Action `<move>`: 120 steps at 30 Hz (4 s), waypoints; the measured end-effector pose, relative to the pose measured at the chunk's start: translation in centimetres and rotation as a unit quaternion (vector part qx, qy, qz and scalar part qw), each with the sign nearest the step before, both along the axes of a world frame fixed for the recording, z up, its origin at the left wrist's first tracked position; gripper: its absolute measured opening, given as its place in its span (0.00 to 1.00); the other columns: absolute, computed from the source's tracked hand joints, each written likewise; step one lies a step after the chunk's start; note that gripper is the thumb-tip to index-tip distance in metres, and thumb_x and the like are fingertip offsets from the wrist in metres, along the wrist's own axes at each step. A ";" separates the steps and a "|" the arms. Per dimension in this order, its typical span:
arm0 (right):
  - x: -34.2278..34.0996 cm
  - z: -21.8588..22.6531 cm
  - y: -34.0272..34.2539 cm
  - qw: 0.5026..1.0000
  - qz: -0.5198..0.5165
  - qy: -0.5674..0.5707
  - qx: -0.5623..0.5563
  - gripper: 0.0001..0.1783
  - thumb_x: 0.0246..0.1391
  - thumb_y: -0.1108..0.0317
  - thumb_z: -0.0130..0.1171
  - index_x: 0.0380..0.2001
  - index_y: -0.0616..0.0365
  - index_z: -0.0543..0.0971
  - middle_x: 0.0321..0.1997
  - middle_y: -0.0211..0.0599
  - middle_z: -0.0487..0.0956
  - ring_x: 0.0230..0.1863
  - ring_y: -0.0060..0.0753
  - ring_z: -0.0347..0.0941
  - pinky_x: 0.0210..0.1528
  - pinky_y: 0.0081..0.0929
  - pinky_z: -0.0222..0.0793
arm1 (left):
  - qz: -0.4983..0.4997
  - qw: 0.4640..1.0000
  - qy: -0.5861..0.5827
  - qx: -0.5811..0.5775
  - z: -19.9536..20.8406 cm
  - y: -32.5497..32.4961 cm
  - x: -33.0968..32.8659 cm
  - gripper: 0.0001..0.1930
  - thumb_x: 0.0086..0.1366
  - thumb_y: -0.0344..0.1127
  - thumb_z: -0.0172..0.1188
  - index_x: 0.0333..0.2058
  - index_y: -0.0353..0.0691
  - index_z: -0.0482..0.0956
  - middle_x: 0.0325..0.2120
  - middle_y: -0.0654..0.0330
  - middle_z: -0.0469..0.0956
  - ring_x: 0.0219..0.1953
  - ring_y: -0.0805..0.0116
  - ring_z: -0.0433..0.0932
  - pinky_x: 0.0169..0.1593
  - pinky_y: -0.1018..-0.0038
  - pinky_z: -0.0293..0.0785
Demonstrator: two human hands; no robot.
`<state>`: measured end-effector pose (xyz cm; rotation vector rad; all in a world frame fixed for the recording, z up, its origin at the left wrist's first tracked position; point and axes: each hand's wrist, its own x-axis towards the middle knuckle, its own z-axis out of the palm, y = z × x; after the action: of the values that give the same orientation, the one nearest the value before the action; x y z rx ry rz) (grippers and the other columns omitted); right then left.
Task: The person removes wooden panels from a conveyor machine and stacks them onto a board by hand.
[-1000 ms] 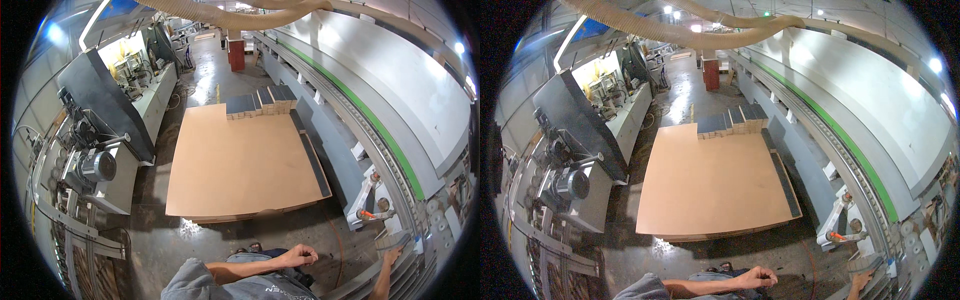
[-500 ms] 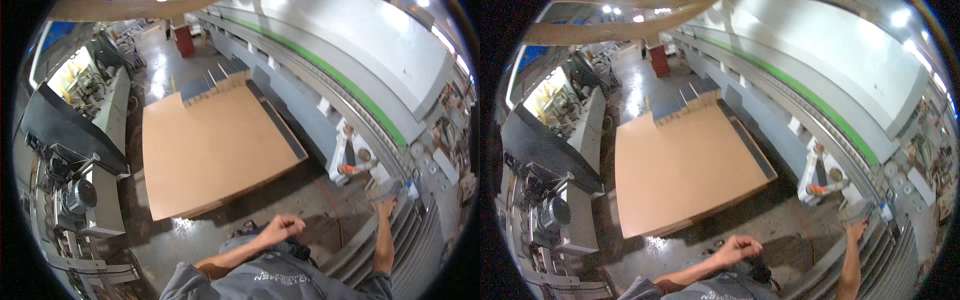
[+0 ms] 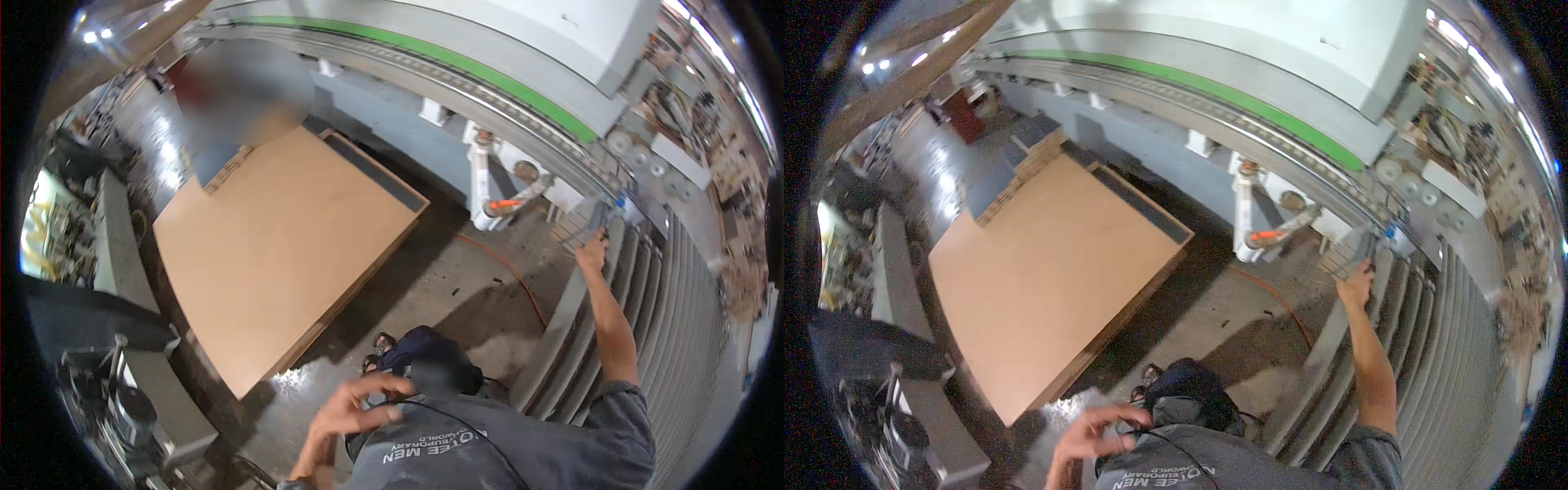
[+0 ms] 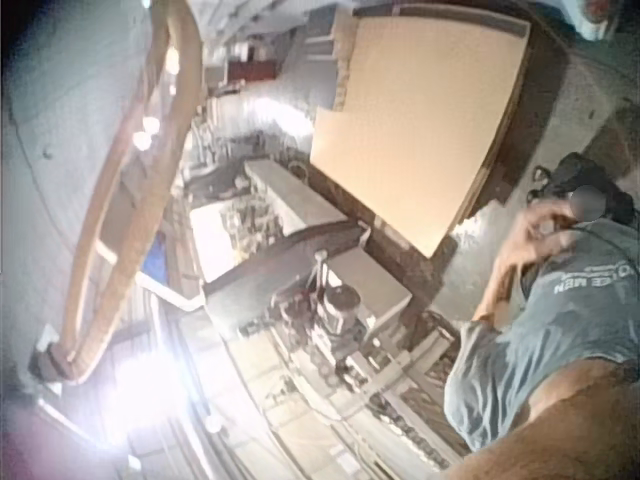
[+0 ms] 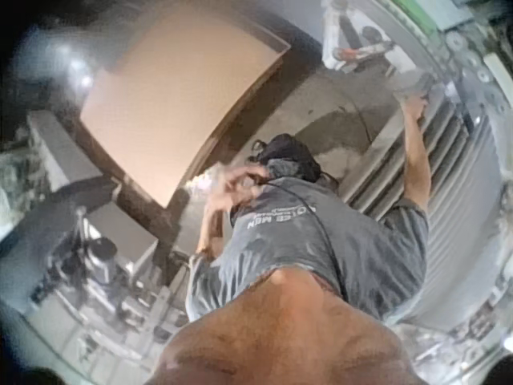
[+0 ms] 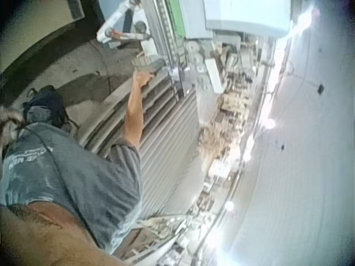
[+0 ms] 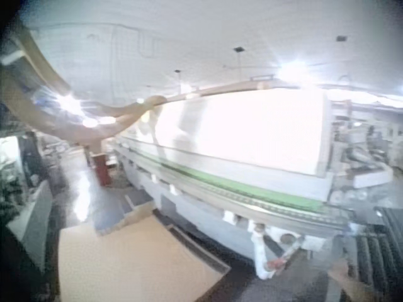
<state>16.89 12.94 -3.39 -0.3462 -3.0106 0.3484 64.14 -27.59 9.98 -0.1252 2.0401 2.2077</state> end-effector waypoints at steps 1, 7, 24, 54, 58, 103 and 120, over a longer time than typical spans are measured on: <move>0.2 0.3 -0.4 1.000 -0.005 -0.020 -0.002 0.59 0.44 0.64 0.68 0.70 0.58 0.39 0.65 0.65 0.55 0.61 0.65 0.63 0.60 0.48 0.66 | -0.086 0.995 0.044 0.038 0.3 0.9 -0.6 0.20 0.56 0.29 0.69 0.49 0.35 0.79 0.46 0.52 0.80 0.51 0.58 0.76 0.58 0.61 0.68; 1.2 2.1 -1.7 0.999 -0.020 -0.037 -0.010 0.58 0.44 0.68 0.65 0.70 0.56 0.38 0.67 0.62 0.53 0.63 0.63 0.61 0.61 0.48 0.65 | -0.241 0.952 0.177 0.072 1.2 2.3 -6.0 0.22 0.55 0.28 0.69 0.50 0.34 0.79 0.45 0.50 0.80 0.51 0.55 0.76 0.56 0.60 0.69; 2.4 3.9 -2.0 0.998 -0.024 -0.028 -0.047 0.55 0.44 0.69 0.64 0.69 0.61 0.40 0.62 0.63 0.56 0.62 0.65 0.60 0.58 0.49 0.68 | -0.314 0.904 0.275 0.095 8.5 7.8 -11.2 0.07 0.55 0.28 0.68 0.32 0.32 0.83 0.27 0.52 0.80 0.30 0.61 0.80 0.32 0.70 0.75; 2.7 3.1 -1.2 0.999 -0.008 -0.009 -0.047 0.58 0.41 0.67 0.67 0.69 0.64 0.41 0.64 0.65 0.55 0.62 0.64 0.60 0.58 0.44 0.69 | -0.237 0.842 0.440 0.204 13.3 12.0 -10.6 0.11 0.49 0.34 0.68 0.30 0.33 0.83 0.20 0.53 0.79 0.21 0.62 0.75 0.28 0.69 0.71; 2.8 3.4 -1.4 0.999 -0.008 -0.008 -0.048 0.58 0.42 0.67 0.67 0.69 0.64 0.41 0.62 0.63 0.57 0.61 0.63 0.61 0.57 0.44 0.70 | -0.228 0.830 0.454 0.228 13.4 11.9 -10.3 0.10 0.49 0.34 0.68 0.29 0.34 0.83 0.20 0.53 0.78 0.21 0.63 0.75 0.27 0.69 0.71; 2.9 4.5 -1.9 0.998 -0.008 -0.036 -0.043 0.57 0.44 0.67 0.69 0.69 0.65 0.41 0.62 0.65 0.55 0.61 0.62 0.61 0.58 0.43 0.70 | 0.122 0.896 -0.323 -0.279 -38.0 -6.0 -0.6 0.06 0.49 0.28 0.60 0.18 0.30 0.79 0.12 0.60 0.73 0.14 0.71 0.69 0.18 0.70 0.65; 2.0 3.1 -1.6 0.999 0.002 -0.038 -0.028 0.58 0.42 0.70 0.67 0.69 0.61 0.40 0.64 0.65 0.55 0.60 0.64 0.62 0.58 0.47 0.69 | 0.166 0.910 -0.327 -0.195 -31.2 -3.8 -1.7 0.08 0.49 0.31 0.62 0.24 0.30 0.82 0.18 0.58 0.79 0.21 0.72 0.77 0.27 0.76 0.74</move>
<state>18.87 11.31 -0.30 -0.3654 -3.0810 0.4305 62.48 -31.37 -21.19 -1.1550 2.0942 1.5264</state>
